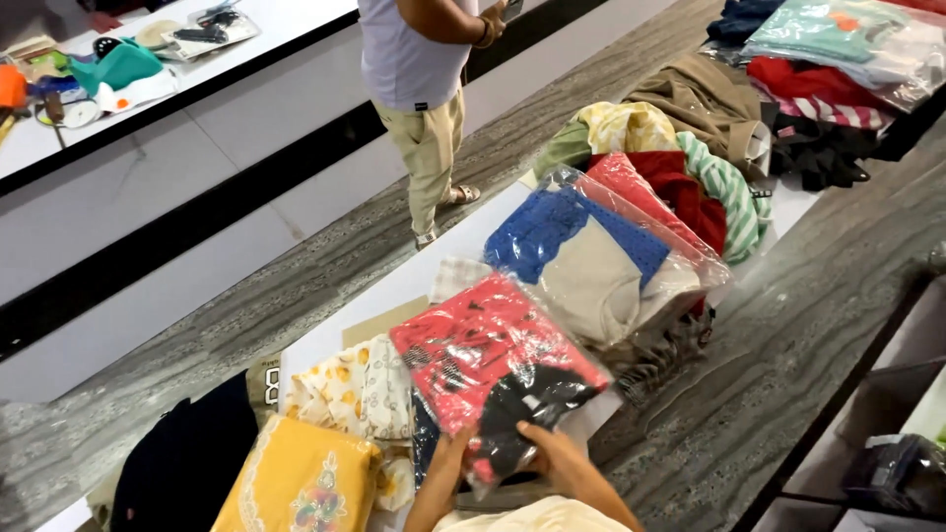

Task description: The person is sorting and arranging packaged clothing items on shelves and a table in a storage area.

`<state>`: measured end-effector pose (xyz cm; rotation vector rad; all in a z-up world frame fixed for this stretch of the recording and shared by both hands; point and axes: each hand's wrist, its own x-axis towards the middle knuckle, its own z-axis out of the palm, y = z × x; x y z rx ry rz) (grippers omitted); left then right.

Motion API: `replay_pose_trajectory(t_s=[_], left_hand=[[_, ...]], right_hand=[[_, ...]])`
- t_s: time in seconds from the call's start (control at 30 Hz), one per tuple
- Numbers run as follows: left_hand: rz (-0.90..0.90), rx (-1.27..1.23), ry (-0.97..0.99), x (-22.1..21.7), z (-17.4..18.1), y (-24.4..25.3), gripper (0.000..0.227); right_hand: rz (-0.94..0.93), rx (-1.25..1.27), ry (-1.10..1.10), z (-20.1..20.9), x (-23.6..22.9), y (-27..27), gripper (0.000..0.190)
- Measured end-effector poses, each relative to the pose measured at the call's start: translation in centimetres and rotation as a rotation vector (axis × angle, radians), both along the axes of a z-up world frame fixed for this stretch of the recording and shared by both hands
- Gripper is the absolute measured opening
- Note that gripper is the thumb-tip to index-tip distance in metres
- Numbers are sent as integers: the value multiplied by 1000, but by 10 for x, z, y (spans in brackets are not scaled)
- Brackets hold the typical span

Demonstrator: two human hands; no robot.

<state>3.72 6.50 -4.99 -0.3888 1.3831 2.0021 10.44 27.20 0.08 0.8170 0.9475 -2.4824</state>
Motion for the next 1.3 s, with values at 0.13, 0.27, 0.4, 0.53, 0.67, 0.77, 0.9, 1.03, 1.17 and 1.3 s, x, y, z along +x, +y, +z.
replay_pose_trajectory(t_s=[0.13,0.27,0.4,0.53,0.67,0.77,0.9,1.03,1.17,1.3], left_hand=[[55,-40,-6,2,-21,-13,44],[100,-68,124,3,13,-21,43],[136,-64,133,3,31,-26,47],[102,-134,185,-3,18,-38,52],[6,-253,278,-13,-25,-56,48],[-21,-264,324,-10,-40,-56,46],[-5,-264,339,2,4,-42,44],[13,-175,397,-4,29,-17,49],[10,-188,462,-23,28,19,49],[30,-121,487,-58,33,73,50]], right_hand=[[-1,28,-12,-42,6,-13,45],[14,29,12,-48,15,-16,47],[-137,-170,138,-44,8,4,48],[-294,-180,120,-29,6,39,44],[-478,-181,207,-82,21,81,36],[-448,-136,194,-98,28,98,31],[-380,-21,161,-105,38,108,29],[-361,-18,220,-45,31,124,37],[-389,66,373,-3,17,158,45],[-419,184,446,53,-12,197,49]])
